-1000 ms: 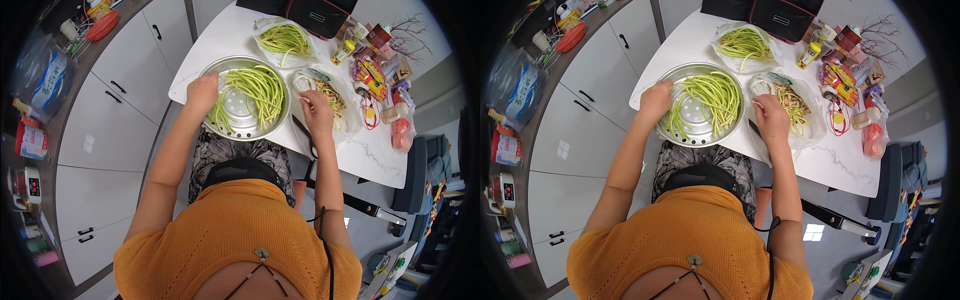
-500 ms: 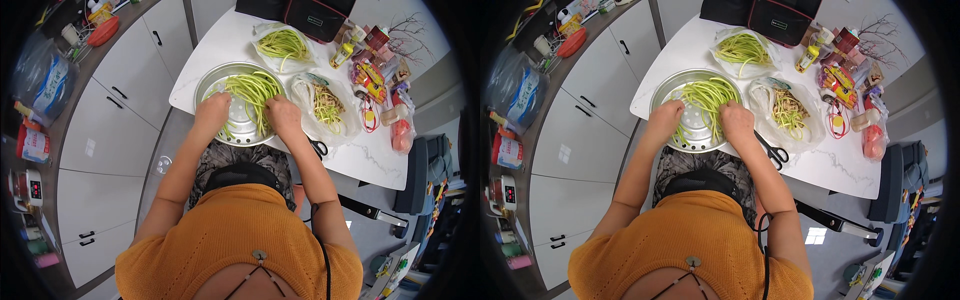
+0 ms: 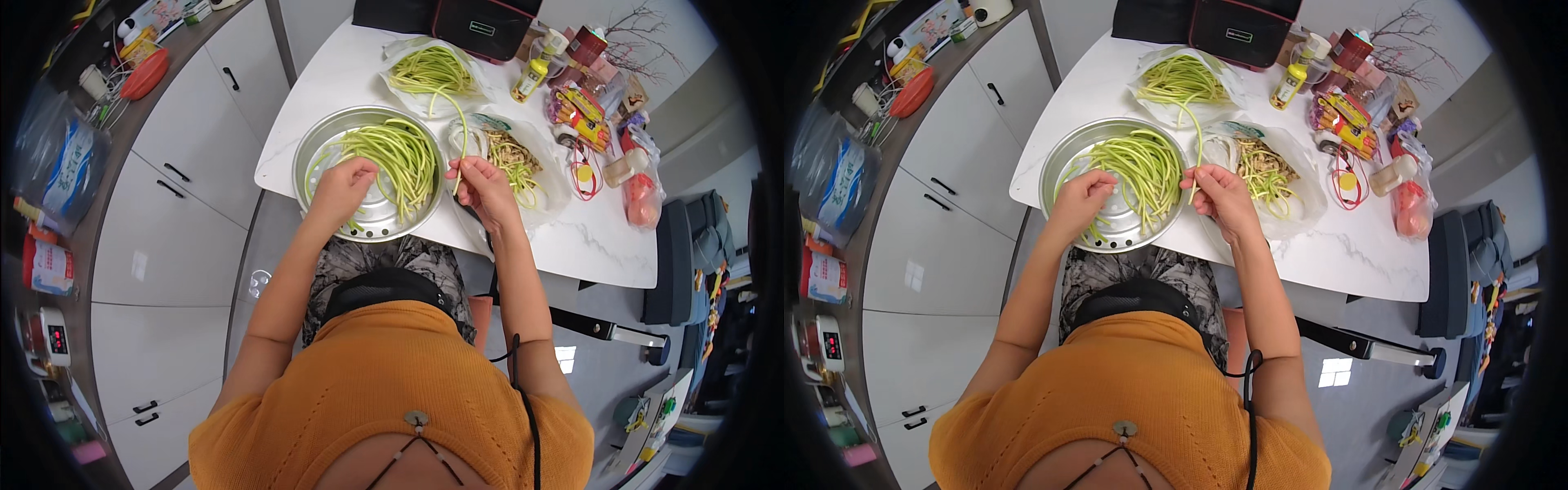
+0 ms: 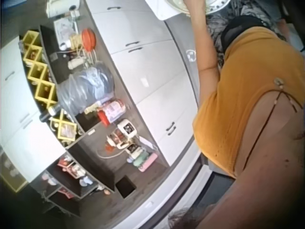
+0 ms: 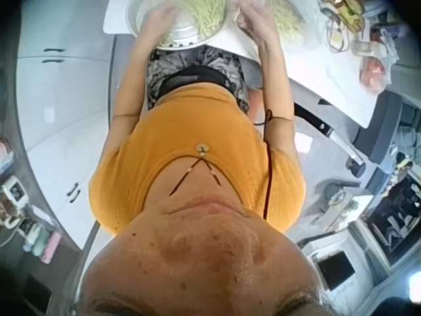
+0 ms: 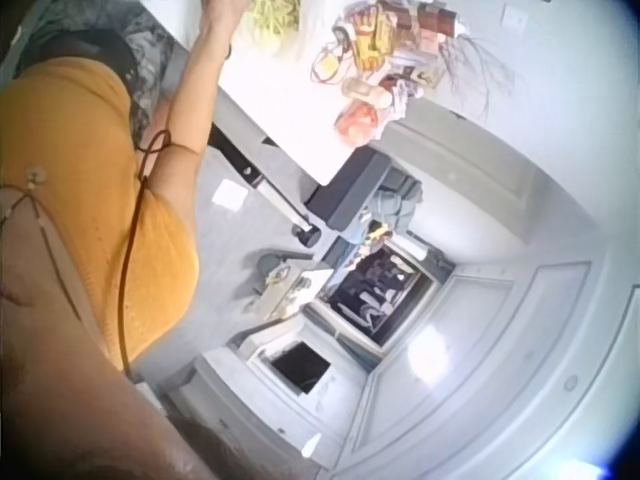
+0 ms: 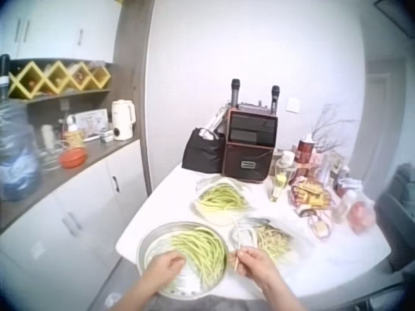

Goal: The person trims the ends off long green vegetables using scissors and places the prepared vegetables into a metal steamer tray.

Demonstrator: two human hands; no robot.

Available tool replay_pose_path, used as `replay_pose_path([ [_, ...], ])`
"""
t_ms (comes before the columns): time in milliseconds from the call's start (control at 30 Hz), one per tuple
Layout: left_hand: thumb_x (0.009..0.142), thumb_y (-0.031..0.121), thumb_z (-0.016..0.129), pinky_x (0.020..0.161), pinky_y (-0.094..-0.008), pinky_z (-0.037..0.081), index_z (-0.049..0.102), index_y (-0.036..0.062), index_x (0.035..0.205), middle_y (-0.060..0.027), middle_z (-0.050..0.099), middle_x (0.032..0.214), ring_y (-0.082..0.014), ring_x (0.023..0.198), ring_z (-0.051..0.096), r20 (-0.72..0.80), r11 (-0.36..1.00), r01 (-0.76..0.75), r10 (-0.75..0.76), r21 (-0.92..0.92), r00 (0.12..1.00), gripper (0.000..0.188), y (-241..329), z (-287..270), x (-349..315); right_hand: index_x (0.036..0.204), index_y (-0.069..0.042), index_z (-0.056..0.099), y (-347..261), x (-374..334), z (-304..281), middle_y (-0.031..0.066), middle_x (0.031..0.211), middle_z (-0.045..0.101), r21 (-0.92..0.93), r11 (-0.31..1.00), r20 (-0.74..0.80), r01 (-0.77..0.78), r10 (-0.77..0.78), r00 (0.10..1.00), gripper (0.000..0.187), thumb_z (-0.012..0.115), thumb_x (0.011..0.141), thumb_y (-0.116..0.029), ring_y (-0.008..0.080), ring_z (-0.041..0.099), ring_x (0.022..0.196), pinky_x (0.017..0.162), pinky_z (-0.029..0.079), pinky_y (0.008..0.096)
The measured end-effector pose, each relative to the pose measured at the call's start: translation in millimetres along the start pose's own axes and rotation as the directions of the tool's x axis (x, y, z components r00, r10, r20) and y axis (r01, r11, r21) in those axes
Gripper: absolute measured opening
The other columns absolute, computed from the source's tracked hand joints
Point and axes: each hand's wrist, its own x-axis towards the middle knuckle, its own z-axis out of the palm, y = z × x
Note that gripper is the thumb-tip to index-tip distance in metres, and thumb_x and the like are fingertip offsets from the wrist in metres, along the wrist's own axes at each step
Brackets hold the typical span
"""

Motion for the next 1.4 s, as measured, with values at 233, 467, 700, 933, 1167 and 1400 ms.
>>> replay_pose_path([
  [233,0.085,0.01,0.056,0.055,-0.018,0.041,0.061,-0.0005,0.095,0.0016,0.059,0.074,-0.0038,0.06,0.05,0.298,0.894,0.168,-0.041,-0.416,0.954,0.015,36.7,34.4,-15.0,0.094,-0.001,0.062,12.0,-17.3,-2.4,0.0,0.074,0.059,0.217,0.976,0.027,-0.012,0.007,1.0,0.018,0.058,0.088,-0.018,0.0039,0.04,0.05,0.044,0.032,0.0168],
  [467,0.083,0.005,0.058,0.056,-0.0184,0.042,0.06,0.001,0.098,-0.0018,0.059,0.082,-0.005,0.064,0.05,0.064,0.953,-0.088,0.111,-0.292,0.992,0.015,37.3,51.7,-16.6,0.092,-0.001,0.062,12.8,-25.2,2.6,0.0013,0.073,0.06,0.028,0.998,0.019,0.049,-0.05,0.999,0.017,0.058,0.087,-0.017,0.0038,0.038,0.048,0.044,0.029,0.0165],
  [700,0.076,0.003,0.063,0.058,-0.0258,0.046,0.058,0.0064,0.106,-0.008,0.055,0.106,-0.0151,0.063,0.055,-0.195,0.941,-0.339,0.331,-0.006,0.923,0.03,68.6,38.7,-13.9,0.089,0.0,0.062,10.0,-30.9,3.9,0.001,0.071,0.059,-0.059,0.995,0.077,0.083,-0.078,0.994,0.018,0.06,0.086,-0.018,0.0037,0.037,0.048,0.043,0.028,0.017],
  [933,0.074,-0.004,0.063,0.054,-0.02,0.044,0.054,0.004,0.113,-0.0107,0.046,0.12,-0.0084,0.064,0.051,-0.211,0.877,-0.466,0.48,0.117,0.851,0.041,67.9,36.0,-4.3,0.092,0.0,0.063,-2.8,-46.8,10.2,0.0015,0.071,0.06,-0.054,0.997,0.269,0.053,-0.036,0.962,0.014,0.058,0.086,-0.013,0.0042,0.043,0.049,0.043,0.034,0.0172],
  [1167,0.07,-0.006,0.067,0.049,-0.0195,0.04,0.051,0.0047,0.113,-0.0139,0.041,0.117,-0.0076,0.06,0.05,-0.413,0.763,-0.584,0.644,0.279,0.644,0.047,61.7,37.8,-4.5,0.096,0.0,0.062,-4.0,-48.9,9.6,0.0018,0.07,0.06,-0.08,0.997,0.267,0.02,0.002,0.964,0.016,0.058,0.086,-0.013,0.0035,0.045,0.048,0.043,0.036,0.0168],
  [1400,0.07,-0.004,0.069,0.05,-0.0213,0.041,0.051,0.005,0.113,-0.0138,0.041,0.117,-0.0101,0.057,0.05,-0.35,0.636,-0.621,0.772,0.458,0.531,0.047,51.8,33.0,-8.2,0.093,0.0,0.061,-3.7,-48.7,6.5,0.0013,0.069,0.06,-0.055,0.998,0.245,0.021,-0.007,0.969,0.016,0.057,0.087,-0.014,0.0031,0.044,0.047,0.042,0.035,0.0168],
])
